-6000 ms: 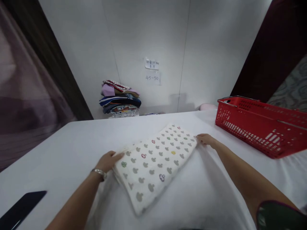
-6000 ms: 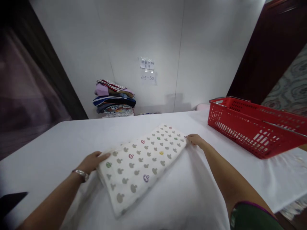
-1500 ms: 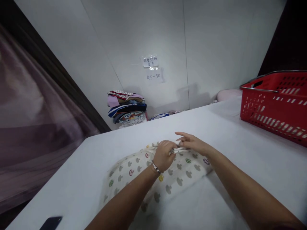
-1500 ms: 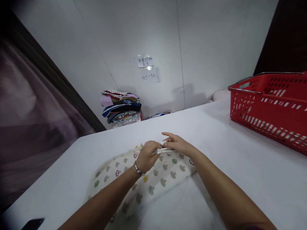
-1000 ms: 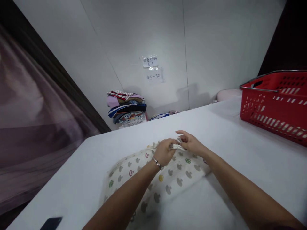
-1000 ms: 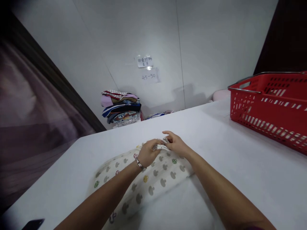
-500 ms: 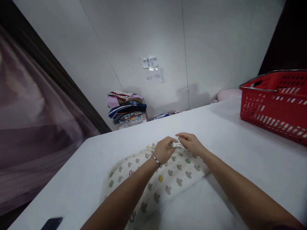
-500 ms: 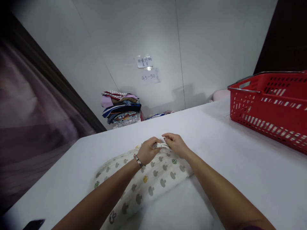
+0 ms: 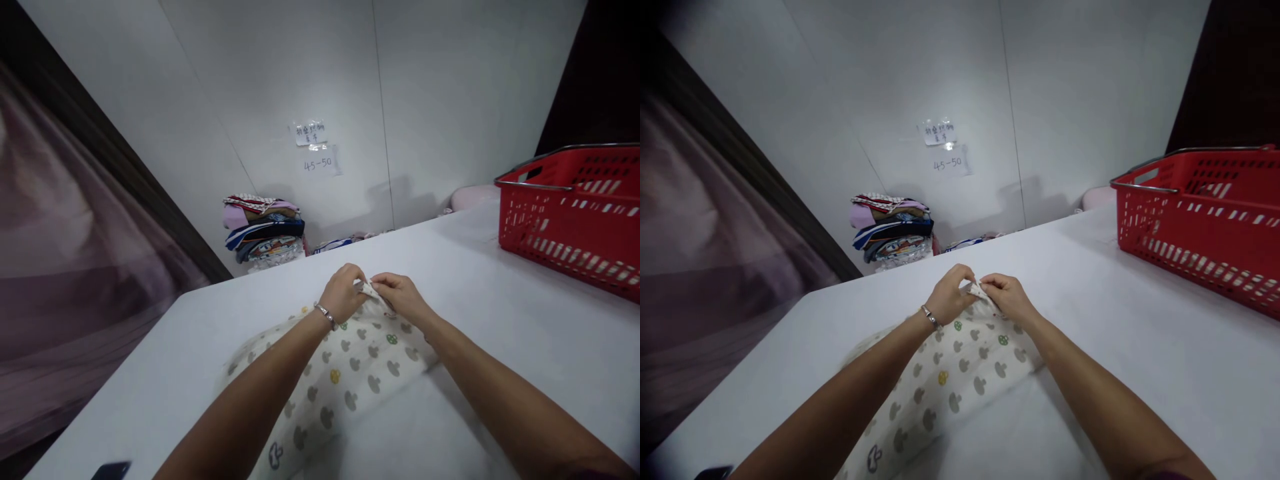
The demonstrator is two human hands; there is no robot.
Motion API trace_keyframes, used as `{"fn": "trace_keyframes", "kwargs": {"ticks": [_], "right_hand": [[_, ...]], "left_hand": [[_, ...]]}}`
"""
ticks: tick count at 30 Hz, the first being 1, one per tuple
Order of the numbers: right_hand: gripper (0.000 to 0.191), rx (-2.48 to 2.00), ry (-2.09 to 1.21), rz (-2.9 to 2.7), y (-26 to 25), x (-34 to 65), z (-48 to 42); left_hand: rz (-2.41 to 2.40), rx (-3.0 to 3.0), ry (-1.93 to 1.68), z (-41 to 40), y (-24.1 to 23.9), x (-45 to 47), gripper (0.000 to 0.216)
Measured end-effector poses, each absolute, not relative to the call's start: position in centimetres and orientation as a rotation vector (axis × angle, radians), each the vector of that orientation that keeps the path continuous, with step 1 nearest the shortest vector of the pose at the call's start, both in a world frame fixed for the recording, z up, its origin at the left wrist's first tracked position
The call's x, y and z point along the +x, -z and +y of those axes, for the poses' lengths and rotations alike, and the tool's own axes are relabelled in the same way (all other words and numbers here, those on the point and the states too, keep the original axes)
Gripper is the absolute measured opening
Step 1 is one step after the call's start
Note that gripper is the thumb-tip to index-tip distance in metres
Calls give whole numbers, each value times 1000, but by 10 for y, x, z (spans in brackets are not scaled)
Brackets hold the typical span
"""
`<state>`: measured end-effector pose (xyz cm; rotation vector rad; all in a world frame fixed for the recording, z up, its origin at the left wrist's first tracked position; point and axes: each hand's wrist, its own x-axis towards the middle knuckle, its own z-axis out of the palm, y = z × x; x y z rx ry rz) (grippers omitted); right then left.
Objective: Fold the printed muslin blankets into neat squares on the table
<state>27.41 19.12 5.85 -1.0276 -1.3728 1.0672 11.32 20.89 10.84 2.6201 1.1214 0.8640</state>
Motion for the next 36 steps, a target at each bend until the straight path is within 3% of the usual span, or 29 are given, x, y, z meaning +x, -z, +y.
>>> {"fn": "trace_keyframes", "kwargs": {"ticks": [3,9,14,20,28,36], "right_hand": [[24,-992,-1045,-1428,-57,274,192],[31,-993,-1012,-1587,-65,287,194],[28,-1103,-912,-1503,-65,320,201],[35,-1108,-1069,-1650,-54,325,203],[23,-1213,-1242,-1864,-45,330,200],[34,-1334,-1410,-1985,-27,361,178]], "left_hand": [[1179,2565,-816,214,-108,113,37],[1225,2541,-603,230,-110,115,15],[1346,2308,-564,256,-107,119,16],[1372,2100,-528,274,-107,119,19],[1426,2069,-520,271,-112,122,19],[1476,1936,-564,283,-102,128,16]]}}
